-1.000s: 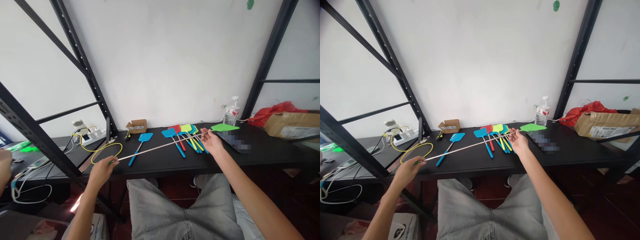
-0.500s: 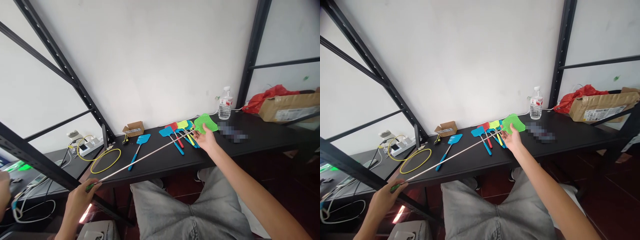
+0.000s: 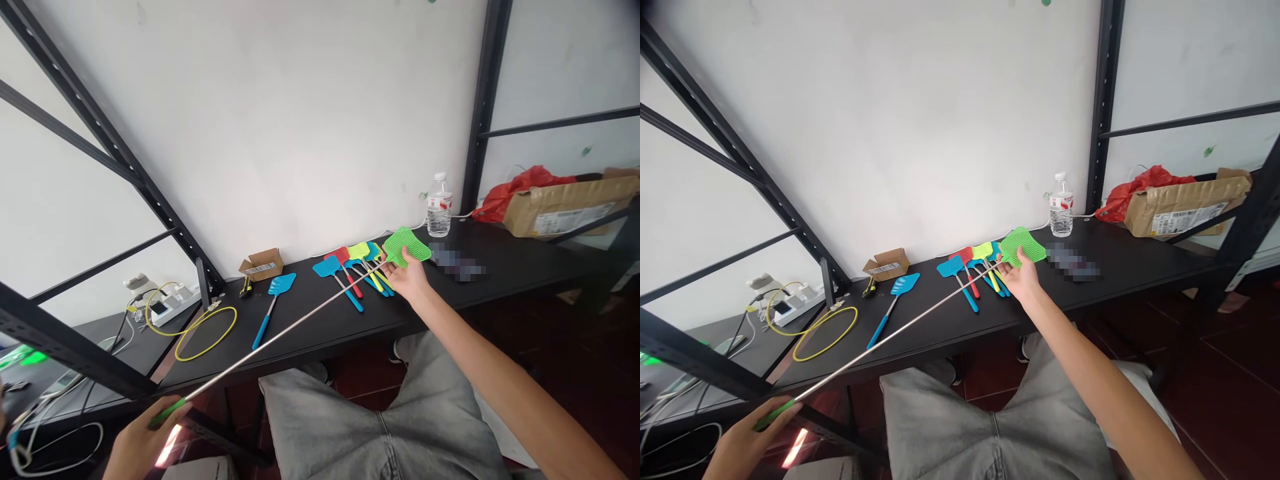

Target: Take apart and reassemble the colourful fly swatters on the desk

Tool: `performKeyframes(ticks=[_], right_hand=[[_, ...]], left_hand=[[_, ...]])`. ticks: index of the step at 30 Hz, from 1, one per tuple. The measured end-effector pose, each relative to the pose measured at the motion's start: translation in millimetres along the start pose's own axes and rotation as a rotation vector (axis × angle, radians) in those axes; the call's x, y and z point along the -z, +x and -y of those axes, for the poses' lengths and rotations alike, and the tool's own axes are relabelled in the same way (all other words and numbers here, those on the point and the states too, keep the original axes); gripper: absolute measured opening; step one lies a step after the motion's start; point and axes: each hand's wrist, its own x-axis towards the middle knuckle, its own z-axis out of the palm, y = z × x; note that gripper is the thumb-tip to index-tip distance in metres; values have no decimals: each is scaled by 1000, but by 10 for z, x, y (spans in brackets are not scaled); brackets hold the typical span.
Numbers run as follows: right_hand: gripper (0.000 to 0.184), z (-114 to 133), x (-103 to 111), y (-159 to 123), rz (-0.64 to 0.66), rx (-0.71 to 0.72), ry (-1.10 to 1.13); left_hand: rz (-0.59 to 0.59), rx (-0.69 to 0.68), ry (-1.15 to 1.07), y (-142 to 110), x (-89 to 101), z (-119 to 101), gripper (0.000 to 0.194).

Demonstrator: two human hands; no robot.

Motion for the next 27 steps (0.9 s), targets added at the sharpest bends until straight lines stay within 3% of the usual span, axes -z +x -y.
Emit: performKeyframes(ticks=[6, 13, 20, 27], right_hand=[[15, 74, 48, 81, -7, 58, 21], [12, 229, 157, 112, 13, 129, -18], [13, 326, 139, 123, -4, 177, -42], [16, 342, 118, 100, -27, 188, -71]], left_hand=[[92, -46, -167, -48, -7, -118, 66], [219, -176, -150, -42, 74, -391, 58], [229, -225, -166, -185, 137, -738, 62], [234, -297, -156, -181, 54, -1020, 61]])
